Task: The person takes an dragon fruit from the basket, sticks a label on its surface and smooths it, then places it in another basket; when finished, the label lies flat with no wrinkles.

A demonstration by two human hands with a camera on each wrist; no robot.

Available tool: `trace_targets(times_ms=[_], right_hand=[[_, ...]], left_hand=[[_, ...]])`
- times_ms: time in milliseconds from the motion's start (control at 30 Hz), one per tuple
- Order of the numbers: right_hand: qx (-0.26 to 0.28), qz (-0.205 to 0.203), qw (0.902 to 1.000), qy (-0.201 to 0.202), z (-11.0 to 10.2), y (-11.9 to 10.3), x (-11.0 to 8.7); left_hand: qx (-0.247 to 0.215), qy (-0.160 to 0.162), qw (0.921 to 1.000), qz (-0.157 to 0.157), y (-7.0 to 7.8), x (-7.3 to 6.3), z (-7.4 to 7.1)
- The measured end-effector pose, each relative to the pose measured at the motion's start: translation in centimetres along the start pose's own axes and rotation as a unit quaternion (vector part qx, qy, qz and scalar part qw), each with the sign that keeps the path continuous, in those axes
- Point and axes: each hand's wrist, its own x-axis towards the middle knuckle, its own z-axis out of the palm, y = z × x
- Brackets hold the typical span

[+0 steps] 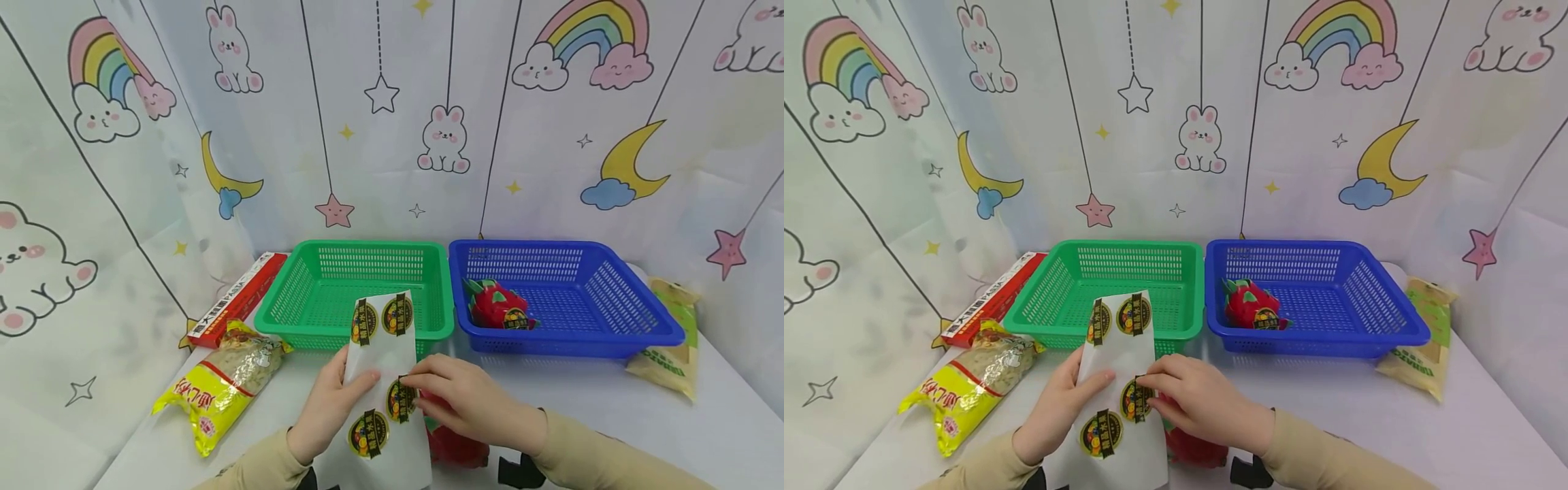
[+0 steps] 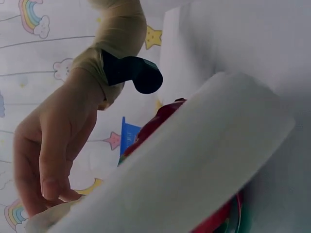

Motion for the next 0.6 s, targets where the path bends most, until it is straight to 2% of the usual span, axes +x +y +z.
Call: trace_targets(times_ms=[167,267,400,600], right_hand=[[-0.031,-0.008,0.9985,0.044,0.3,0.0,0.6],[-0.047,-0.016,0.9966,0.065,0.4,0.0,1.0],[-0.057,-0.011,0.9952,0.079,0.5,0.1,1.3],[-0.063,0.005,0.9939,0.09,0.5,0.0,1.6]], left_hand=[[-0.014,0.004,0.9999,-0.003,0.4,0.0,0.3],[-0.045,0.003,0.9989,-0.011,0.5,0.1,0.4],[-0.09,0.004,0.9957,-0.022,0.7,0.2,0.6],[-0.118,0.004,0.9928,-0.021,0.8,0.0,0.7]])
